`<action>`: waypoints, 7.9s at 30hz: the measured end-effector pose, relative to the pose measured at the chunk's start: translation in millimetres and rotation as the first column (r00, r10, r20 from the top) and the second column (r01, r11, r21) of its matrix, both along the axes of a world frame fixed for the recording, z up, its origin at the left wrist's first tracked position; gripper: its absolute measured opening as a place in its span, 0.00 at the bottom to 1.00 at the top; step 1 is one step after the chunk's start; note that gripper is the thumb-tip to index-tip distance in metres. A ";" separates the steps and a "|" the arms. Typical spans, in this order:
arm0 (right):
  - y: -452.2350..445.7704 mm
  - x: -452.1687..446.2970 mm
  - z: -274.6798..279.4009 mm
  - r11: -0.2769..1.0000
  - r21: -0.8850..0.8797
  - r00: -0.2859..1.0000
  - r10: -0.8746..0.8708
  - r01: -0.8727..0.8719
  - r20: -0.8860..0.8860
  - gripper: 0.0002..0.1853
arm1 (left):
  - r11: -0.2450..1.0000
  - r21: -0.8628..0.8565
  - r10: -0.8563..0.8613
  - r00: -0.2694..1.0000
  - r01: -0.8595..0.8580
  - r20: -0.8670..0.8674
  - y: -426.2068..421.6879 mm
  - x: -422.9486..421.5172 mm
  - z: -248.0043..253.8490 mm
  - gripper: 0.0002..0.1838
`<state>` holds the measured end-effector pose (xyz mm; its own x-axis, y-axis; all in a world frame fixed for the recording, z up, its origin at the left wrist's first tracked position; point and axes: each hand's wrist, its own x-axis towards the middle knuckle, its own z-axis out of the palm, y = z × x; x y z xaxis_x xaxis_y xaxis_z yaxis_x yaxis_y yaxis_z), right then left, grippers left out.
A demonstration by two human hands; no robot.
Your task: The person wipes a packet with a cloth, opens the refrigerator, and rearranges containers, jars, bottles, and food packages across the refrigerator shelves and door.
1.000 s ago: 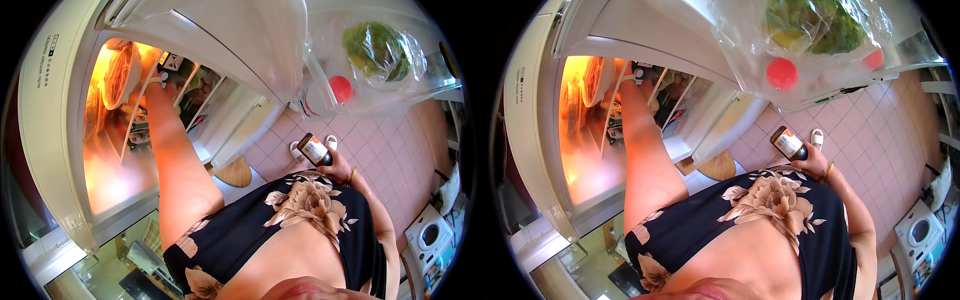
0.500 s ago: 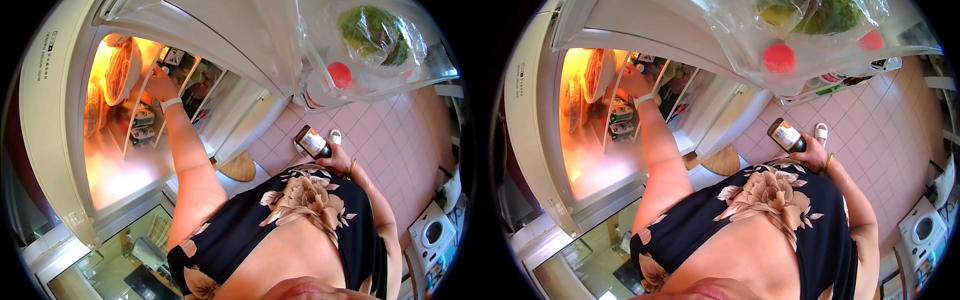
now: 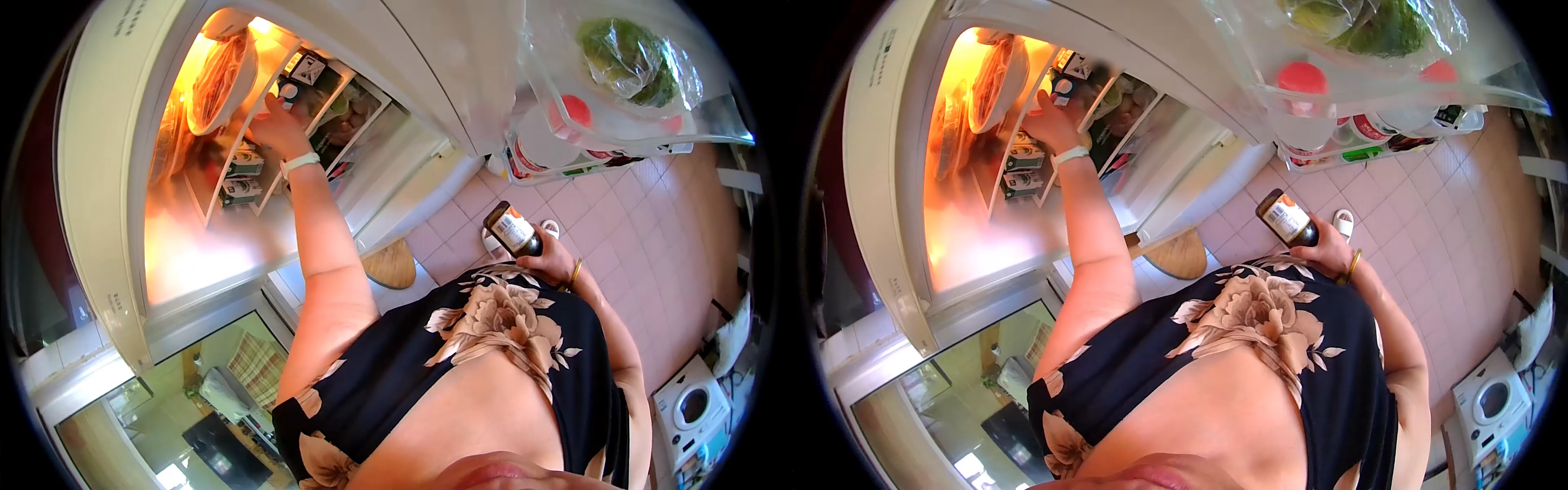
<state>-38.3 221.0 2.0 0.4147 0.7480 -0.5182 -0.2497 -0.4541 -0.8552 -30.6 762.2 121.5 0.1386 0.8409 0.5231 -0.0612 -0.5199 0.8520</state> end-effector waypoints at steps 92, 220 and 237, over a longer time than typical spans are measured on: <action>-13.7 6.5 3.5 0.999 -0.042 1.000 0.004 -0.005 -0.030 0.42 | 0.998 0.038 0.039 -0.029 0.057 -0.999 90.5 66.2 9.9 0.25; 363.0 125.5 138.4 0.822 0.568 0.985 0.066 0.038 -0.162 0.08 | 0.505 -0.494 -0.609 0.698 0.707 0.377 -122.1 -10.7 7.4 0.24; 422.1 148.8 123.8 0.669 0.696 0.965 -0.181 0.262 -0.190 0.12 | 0.205 -0.891 -0.401 0.865 0.406 0.301 -353.3 -221.8 -142.0 0.24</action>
